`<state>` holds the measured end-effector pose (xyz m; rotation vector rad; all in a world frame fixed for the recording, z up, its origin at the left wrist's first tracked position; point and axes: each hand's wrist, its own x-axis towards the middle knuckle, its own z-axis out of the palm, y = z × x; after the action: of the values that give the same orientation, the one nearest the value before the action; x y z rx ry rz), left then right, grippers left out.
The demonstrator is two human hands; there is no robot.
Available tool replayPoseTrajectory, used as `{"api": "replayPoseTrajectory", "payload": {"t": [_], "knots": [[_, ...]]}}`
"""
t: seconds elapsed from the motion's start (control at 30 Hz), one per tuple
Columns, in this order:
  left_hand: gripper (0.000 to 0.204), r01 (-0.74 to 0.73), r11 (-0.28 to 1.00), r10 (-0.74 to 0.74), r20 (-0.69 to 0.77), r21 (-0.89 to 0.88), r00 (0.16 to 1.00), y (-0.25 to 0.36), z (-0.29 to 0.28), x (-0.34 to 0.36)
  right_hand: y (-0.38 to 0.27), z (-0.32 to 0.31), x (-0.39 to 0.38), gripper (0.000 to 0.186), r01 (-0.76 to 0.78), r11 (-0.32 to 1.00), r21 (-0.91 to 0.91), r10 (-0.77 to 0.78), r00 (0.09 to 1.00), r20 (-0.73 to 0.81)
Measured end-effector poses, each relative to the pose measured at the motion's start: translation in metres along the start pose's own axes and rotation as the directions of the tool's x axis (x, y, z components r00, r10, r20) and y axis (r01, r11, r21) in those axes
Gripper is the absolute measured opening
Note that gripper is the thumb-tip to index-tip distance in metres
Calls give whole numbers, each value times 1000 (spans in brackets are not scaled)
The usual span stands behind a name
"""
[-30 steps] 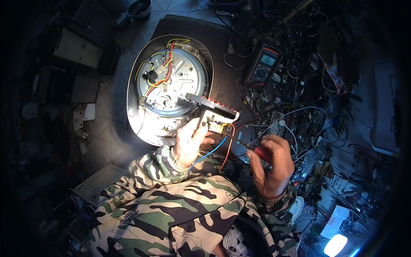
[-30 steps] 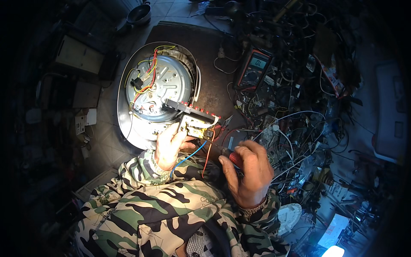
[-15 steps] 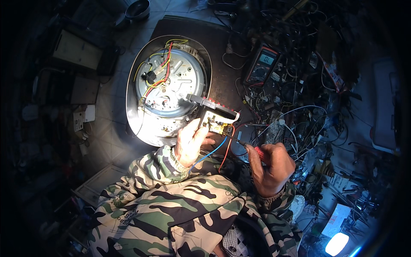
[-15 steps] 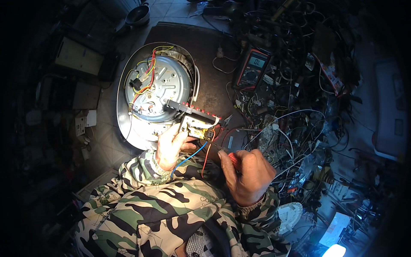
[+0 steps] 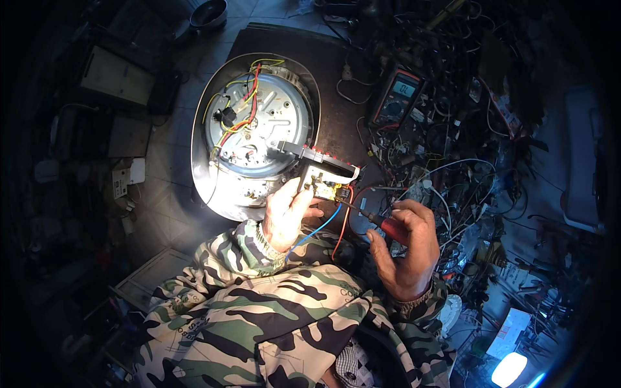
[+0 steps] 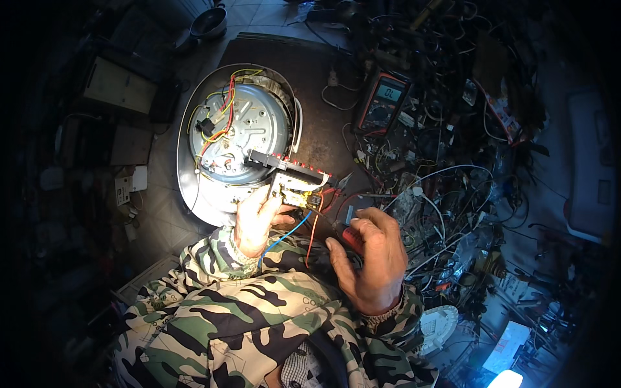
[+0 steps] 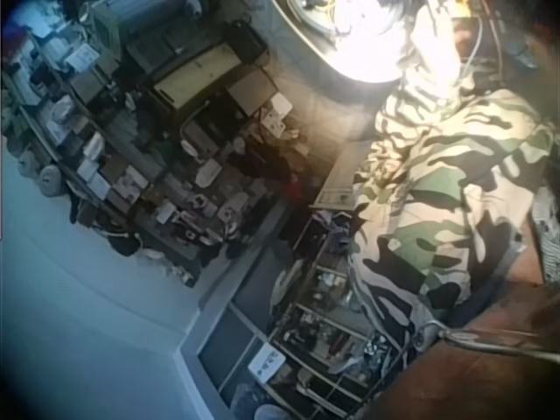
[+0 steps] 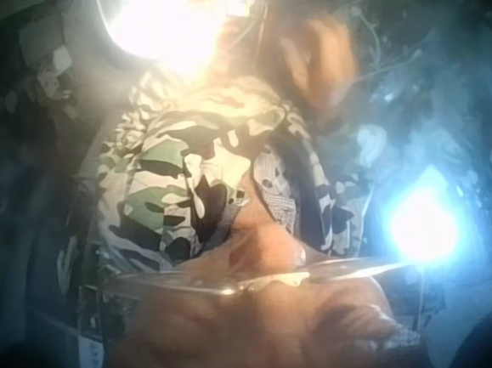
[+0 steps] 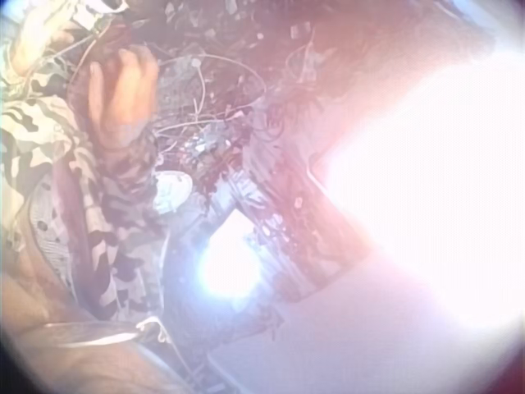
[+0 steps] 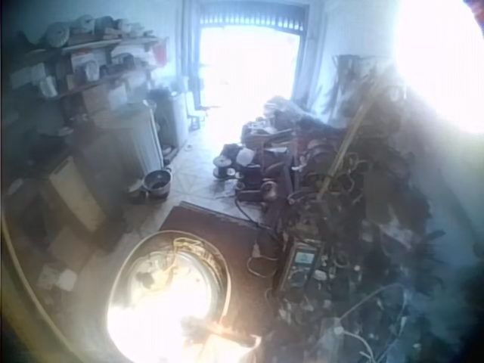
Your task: The person repairs an electronic device by manipulating wires and components on a circuit board. They use a screwdriver to adjust parts and a multimeter to test connections, working over a cluttered workbench.
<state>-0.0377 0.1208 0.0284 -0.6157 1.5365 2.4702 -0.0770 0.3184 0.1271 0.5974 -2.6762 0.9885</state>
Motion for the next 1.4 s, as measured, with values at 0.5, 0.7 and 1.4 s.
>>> {"api": "replayPoseTrajectory", "payload": {"t": [0.5, 0.7, 1.4], "knots": [[40, -62, 992, 52, -91, -113, 995, 12, -23, -1, 55, -64, -49, 38, -476, 826, 302, 564, 699, -440], [48, -141, 969, 130, -65, -201, 989, 10, -32, 0, 107, -38, -129, 26, -698, 654, 291, 756, 586, -293], [42, 156, 963, -154, -25, 220, 988, -1, 14, -7, 108, 26, -250, 22, -746, 336, 575, 937, 204, -283]]}}
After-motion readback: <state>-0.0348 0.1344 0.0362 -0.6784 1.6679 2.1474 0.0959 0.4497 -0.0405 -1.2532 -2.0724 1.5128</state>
